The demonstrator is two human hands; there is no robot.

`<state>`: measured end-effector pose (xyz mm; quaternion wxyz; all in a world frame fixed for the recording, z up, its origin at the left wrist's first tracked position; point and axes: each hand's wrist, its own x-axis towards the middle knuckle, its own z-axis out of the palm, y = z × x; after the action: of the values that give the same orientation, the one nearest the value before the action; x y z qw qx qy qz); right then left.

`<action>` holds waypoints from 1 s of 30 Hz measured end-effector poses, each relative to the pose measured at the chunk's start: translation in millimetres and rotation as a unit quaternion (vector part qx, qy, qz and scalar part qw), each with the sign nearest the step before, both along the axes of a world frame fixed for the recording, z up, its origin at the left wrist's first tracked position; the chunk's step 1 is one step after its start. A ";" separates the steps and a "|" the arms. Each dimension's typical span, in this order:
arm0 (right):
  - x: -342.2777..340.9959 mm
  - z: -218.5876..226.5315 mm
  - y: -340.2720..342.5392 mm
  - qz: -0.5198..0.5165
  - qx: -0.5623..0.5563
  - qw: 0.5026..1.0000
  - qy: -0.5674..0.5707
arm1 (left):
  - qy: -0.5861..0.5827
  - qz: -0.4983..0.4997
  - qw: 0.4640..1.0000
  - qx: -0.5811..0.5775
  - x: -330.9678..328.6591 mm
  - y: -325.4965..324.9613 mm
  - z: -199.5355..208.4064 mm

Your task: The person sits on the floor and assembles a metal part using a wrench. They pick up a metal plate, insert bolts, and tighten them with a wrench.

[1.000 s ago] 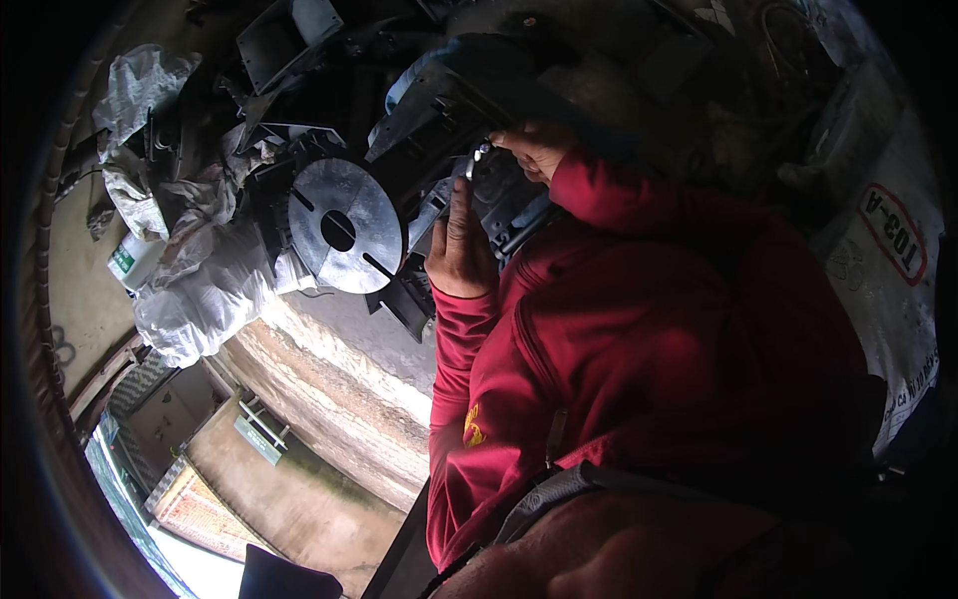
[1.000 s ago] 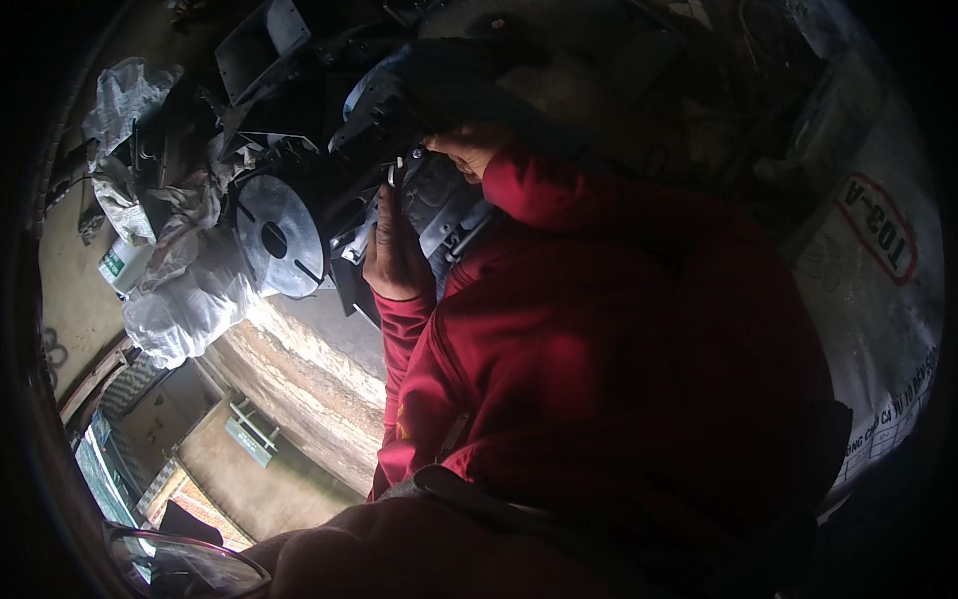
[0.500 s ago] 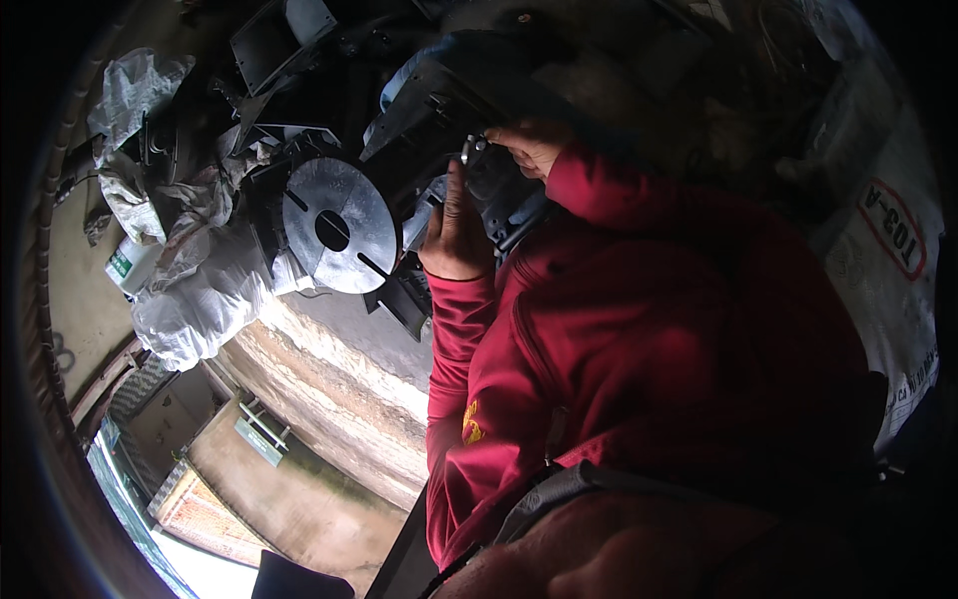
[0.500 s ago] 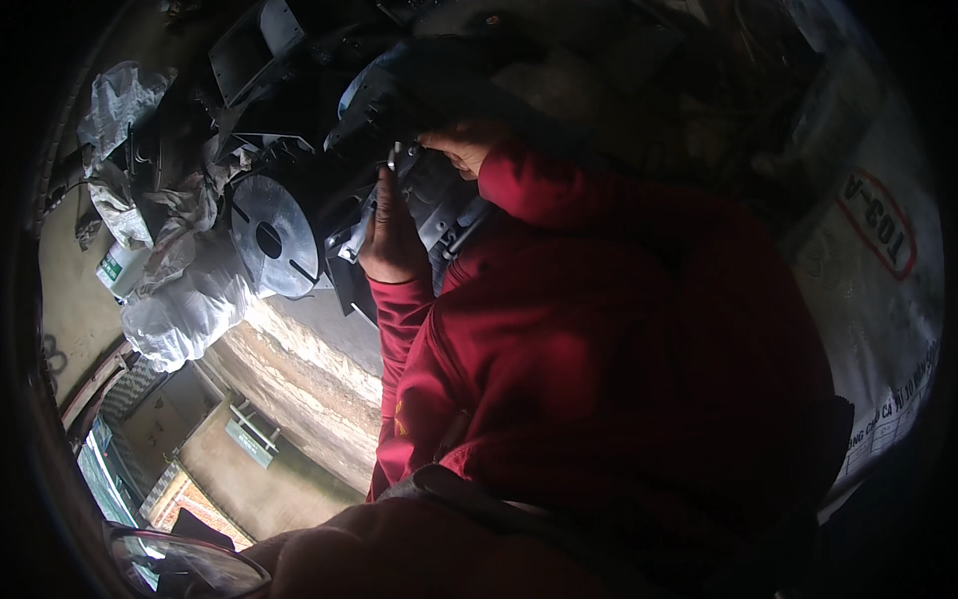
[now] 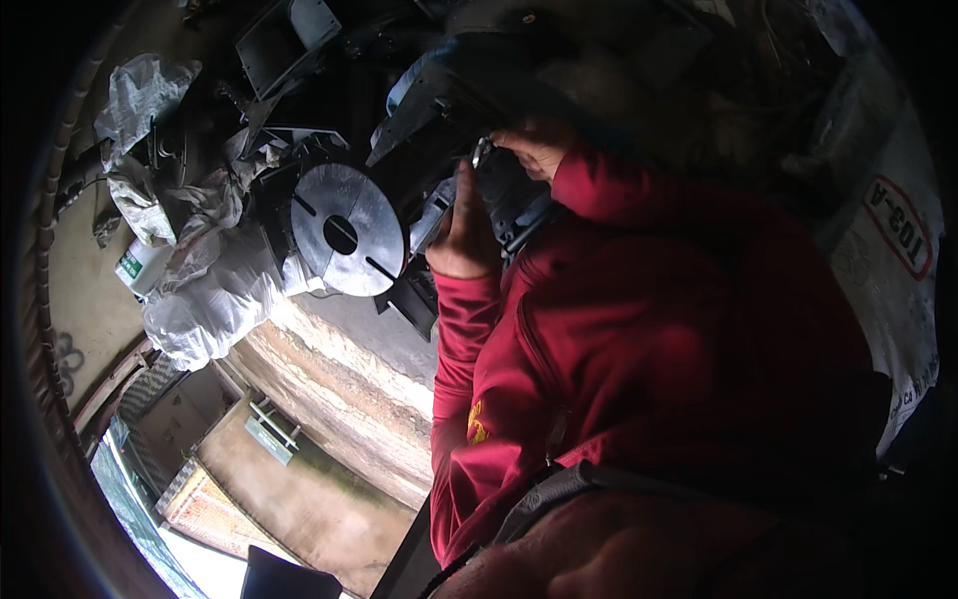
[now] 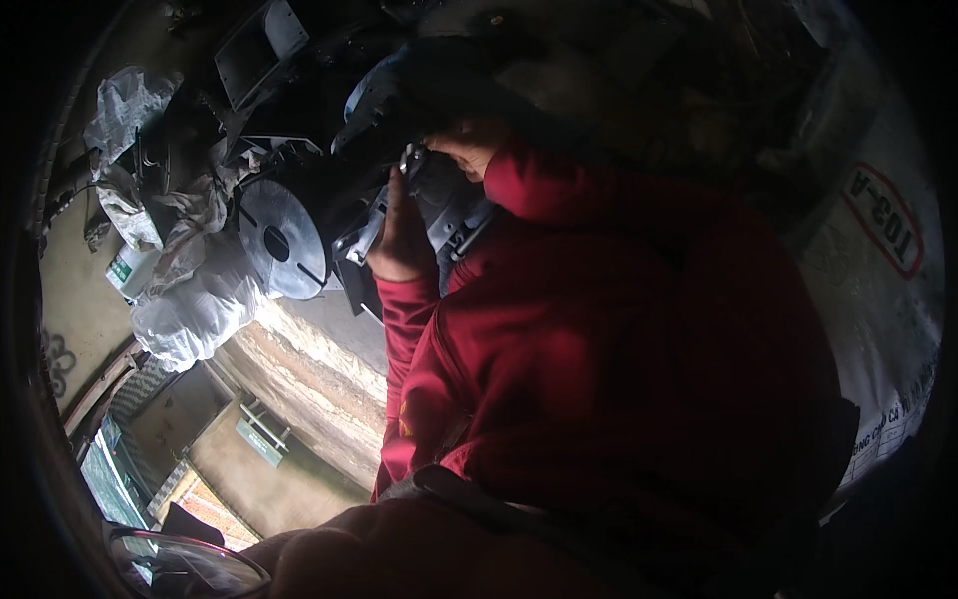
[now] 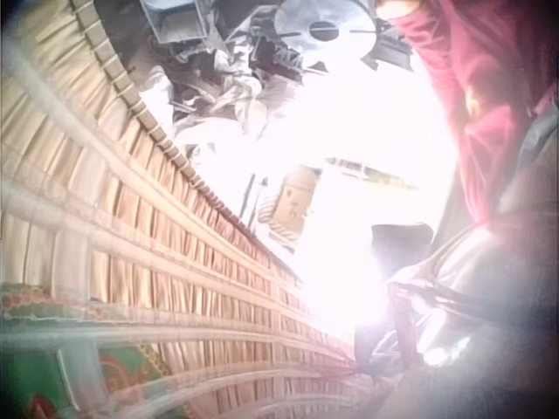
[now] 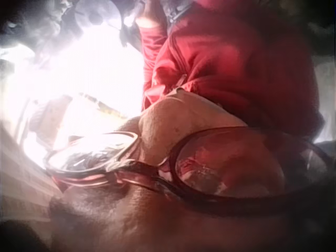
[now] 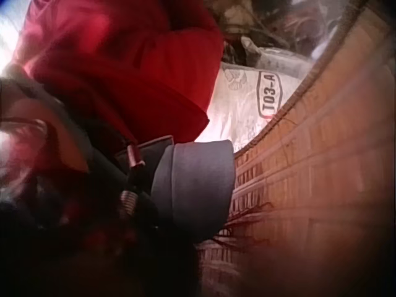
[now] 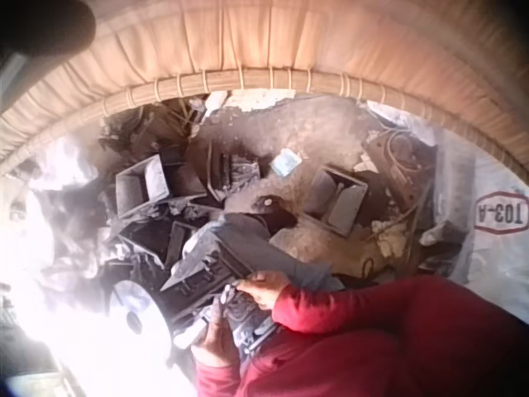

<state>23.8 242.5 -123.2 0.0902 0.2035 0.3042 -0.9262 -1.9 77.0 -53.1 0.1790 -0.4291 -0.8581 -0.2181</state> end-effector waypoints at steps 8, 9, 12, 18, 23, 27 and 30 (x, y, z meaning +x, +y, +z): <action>1.7 -1.3 -1.9 0.002 -0.008 1.000 0.002 | -0.023 0.019 0.999 -0.043 1.7 -10.4 -8.2; 3.5 1.6 -3.4 -0.007 0.009 1.000 0.004 | -0.035 0.021 0.999 -0.017 4.4 -8.9 -2.0; 3.9 4.8 -1.4 -0.020 0.011 1.000 0.002 | -0.043 0.018 0.998 0.038 12.6 -0.3 13.8; 5.3 -5.0 -2.7 0.003 0.008 1.000 0.010 | -0.048 0.036 0.998 -0.007 13.5 -9.0 7.3; 2.4 2.8 -0.2 0.002 -0.007 1.000 0.004 | -0.013 0.012 1.000 -0.007 10.8 -8.7 -3.1; 3.9 1.1 -1.3 -0.016 0.029 0.999 0.000 | -0.073 0.035 0.995 0.061 18.1 -7.9 5.2; 2.7 8.8 -6.8 -0.025 0.034 0.998 -0.053 | -0.102 0.040 0.990 0.087 20.8 -8.6 14.8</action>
<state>26.5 235.7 -114.4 0.0764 0.2628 0.3254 -0.9051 18.9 68.3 -38.3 0.1357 -0.3528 -0.8658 -0.3277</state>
